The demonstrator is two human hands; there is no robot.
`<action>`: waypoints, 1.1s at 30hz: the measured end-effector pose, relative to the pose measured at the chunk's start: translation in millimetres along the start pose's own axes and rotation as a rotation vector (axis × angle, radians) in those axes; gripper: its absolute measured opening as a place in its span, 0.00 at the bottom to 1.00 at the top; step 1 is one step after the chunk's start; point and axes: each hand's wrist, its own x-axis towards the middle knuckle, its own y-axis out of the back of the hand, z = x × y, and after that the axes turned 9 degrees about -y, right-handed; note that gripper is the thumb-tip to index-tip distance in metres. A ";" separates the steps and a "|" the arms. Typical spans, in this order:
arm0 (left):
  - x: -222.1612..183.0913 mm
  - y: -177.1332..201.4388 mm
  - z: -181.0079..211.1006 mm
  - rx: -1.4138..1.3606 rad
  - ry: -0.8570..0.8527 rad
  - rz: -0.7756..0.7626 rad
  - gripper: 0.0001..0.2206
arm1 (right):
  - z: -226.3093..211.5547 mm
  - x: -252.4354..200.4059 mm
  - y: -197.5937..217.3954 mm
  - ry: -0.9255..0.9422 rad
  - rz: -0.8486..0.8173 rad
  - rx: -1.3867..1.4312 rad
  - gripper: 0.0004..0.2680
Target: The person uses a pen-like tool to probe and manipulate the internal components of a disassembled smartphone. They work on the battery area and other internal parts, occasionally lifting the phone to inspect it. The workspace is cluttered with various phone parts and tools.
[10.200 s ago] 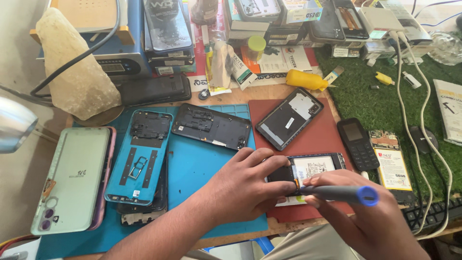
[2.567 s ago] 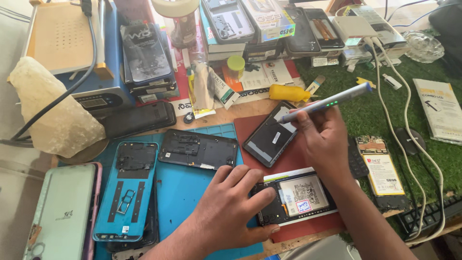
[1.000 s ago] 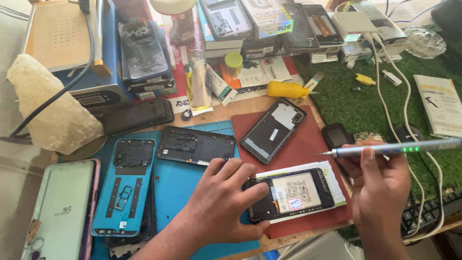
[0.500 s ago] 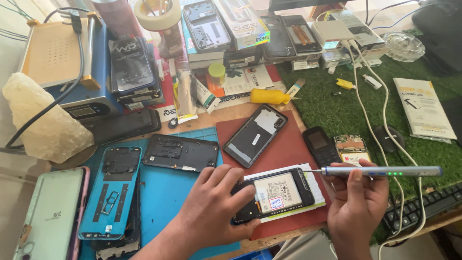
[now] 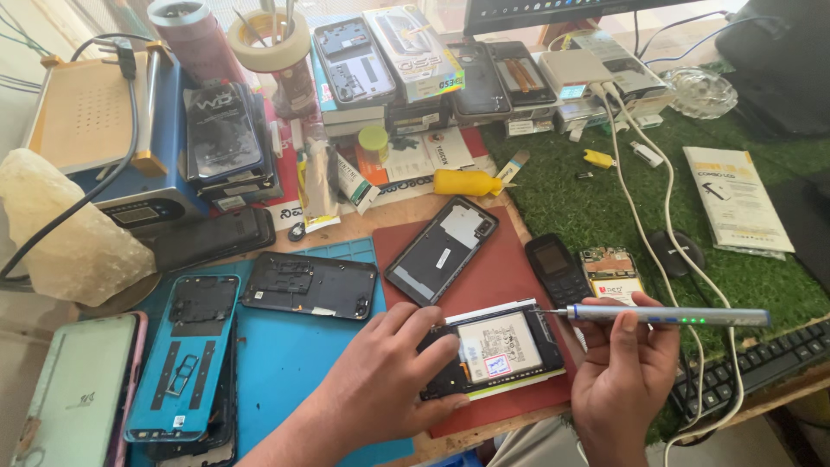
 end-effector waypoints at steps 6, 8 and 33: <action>-2.0 -4.2 -6.9 0.030 -0.019 0.031 0.25 | 0.8 -1.1 1.4 0.010 0.013 0.024 0.10; -2.2 -6.9 -8.0 0.043 -0.027 0.037 0.25 | 1.8 -0.4 2.9 0.013 0.024 0.042 0.10; 62.2 -31.6 -15.2 -0.027 -0.204 -0.031 0.22 | -9.0 -20.3 -0.9 -0.031 0.114 -0.268 0.17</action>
